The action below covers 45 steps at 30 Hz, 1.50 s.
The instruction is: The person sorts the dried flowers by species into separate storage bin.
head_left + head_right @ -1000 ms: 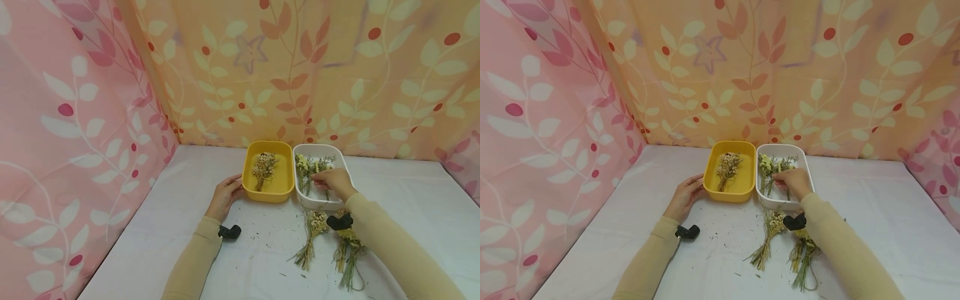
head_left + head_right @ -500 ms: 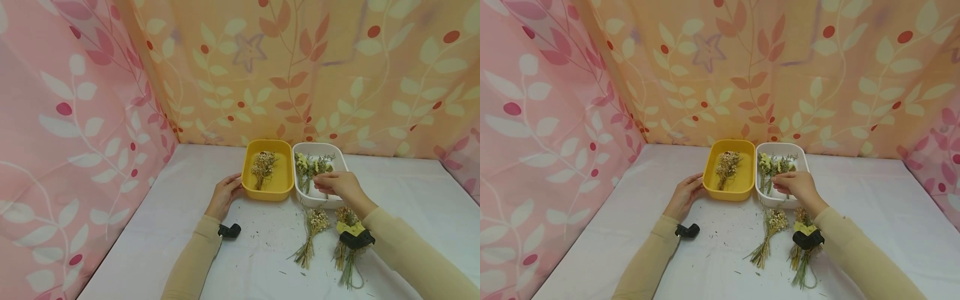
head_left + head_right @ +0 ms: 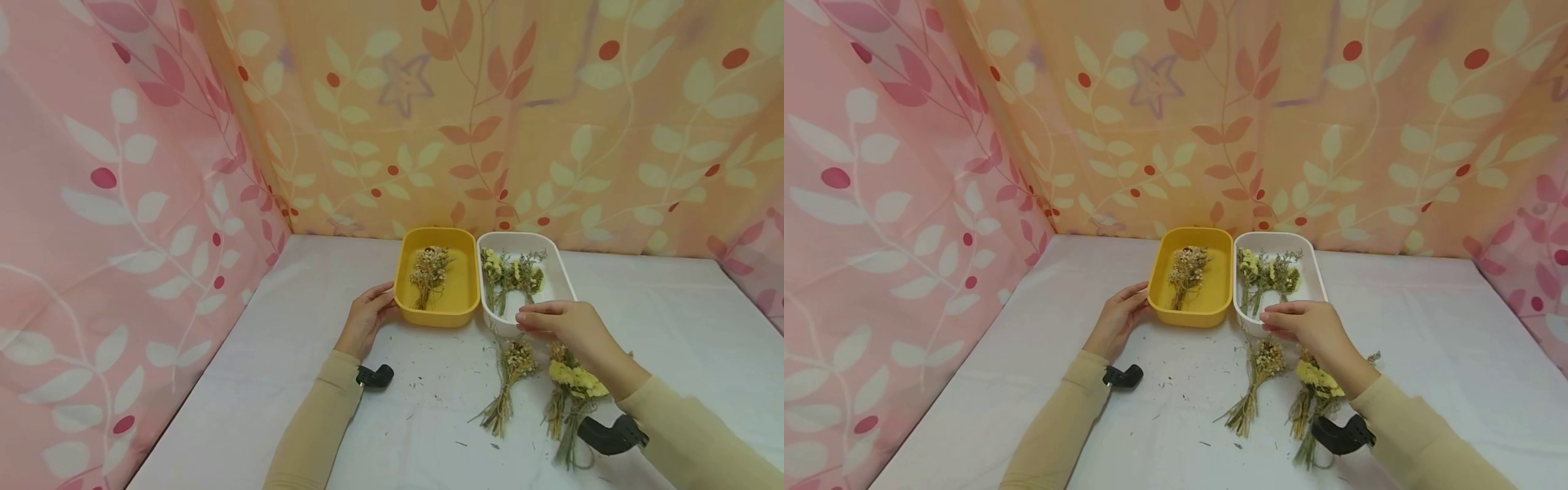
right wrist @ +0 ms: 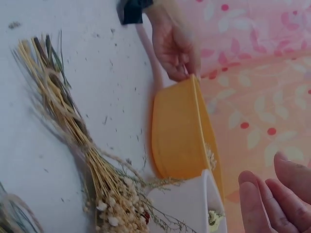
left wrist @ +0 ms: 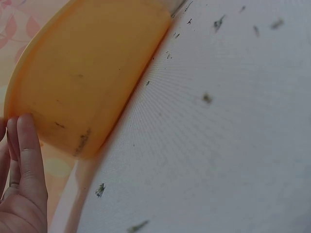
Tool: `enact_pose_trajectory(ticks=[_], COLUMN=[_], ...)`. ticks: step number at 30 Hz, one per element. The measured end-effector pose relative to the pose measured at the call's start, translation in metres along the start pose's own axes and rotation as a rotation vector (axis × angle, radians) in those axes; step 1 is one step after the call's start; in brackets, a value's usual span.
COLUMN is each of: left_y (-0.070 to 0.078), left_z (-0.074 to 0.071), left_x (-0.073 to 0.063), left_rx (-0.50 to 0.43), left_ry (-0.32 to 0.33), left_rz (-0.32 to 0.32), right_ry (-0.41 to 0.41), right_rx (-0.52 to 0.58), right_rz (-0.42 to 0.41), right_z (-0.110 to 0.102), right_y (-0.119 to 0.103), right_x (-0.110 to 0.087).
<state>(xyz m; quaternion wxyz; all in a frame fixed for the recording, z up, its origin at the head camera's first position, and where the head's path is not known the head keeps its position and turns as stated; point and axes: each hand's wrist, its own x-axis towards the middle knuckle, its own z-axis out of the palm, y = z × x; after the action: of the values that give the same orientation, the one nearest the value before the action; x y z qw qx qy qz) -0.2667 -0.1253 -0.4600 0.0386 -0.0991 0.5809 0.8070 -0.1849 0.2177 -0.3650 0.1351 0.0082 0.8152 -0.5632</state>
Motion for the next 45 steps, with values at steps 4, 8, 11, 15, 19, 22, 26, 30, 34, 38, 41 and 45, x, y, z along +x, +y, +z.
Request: enact_pose_trajectory(ticks=[4,8,11,15,19,22,26,30,34,38,41,45], left_y=[-0.001,-0.001,0.0,0.0,0.0,-0.001,0.0,0.0,0.001,0.001,0.001,0.001], left_z=[0.0,-0.001,0.0,-0.001,-0.001,-0.002,-0.001,-0.001,-0.001,-0.001,-0.001,-0.001], left_x=[0.0,-0.001,-0.001,-0.001,-0.001,-0.001,-0.001,-0.001,-0.001,-0.001,-0.001,-0.001], left_rx=[0.006,0.002,0.004,0.01,0.011,0.003,-0.002,-0.003,-0.004,-0.004,-0.002,0.005], left_ry=[-0.009,-0.011,-0.015,-0.017,-0.018,-0.021,-0.024,-0.023,-0.019,-0.017,-0.017,-0.015], left_rz=[0.003,0.002,0.002,0.0,0.003,0.005,0.009,0.0,-0.009,-0.008,-0.007,-0.002], right_ry=[-0.007,-0.017,-0.029,-0.037,-0.031,-0.041,-0.064,-0.055,-0.034,-0.037,-0.06,-0.11], right_rx=[-0.015,0.0,0.017,0.038,0.051,0.085,0.161,0.188,0.181,0.172,0.184,0.23], right_rz=[0.032,0.05,0.057,0.064,0.09,0.095,0.092,0.125,0.153,0.179,0.187,0.177], right_z=[0.004,0.009,0.013,0.018,0.022,0.023,0.025,0.027,0.031,0.034,0.035,0.036], right_y=[0.003,0.008,0.013,0.02,0.025,0.03,0.039,0.047,0.053,0.059,0.064,0.072], right_x=[-0.01,-0.018,-0.024,-0.031,-0.037,-0.04,-0.042,-0.044,-0.046,-0.049,-0.05,-0.05])
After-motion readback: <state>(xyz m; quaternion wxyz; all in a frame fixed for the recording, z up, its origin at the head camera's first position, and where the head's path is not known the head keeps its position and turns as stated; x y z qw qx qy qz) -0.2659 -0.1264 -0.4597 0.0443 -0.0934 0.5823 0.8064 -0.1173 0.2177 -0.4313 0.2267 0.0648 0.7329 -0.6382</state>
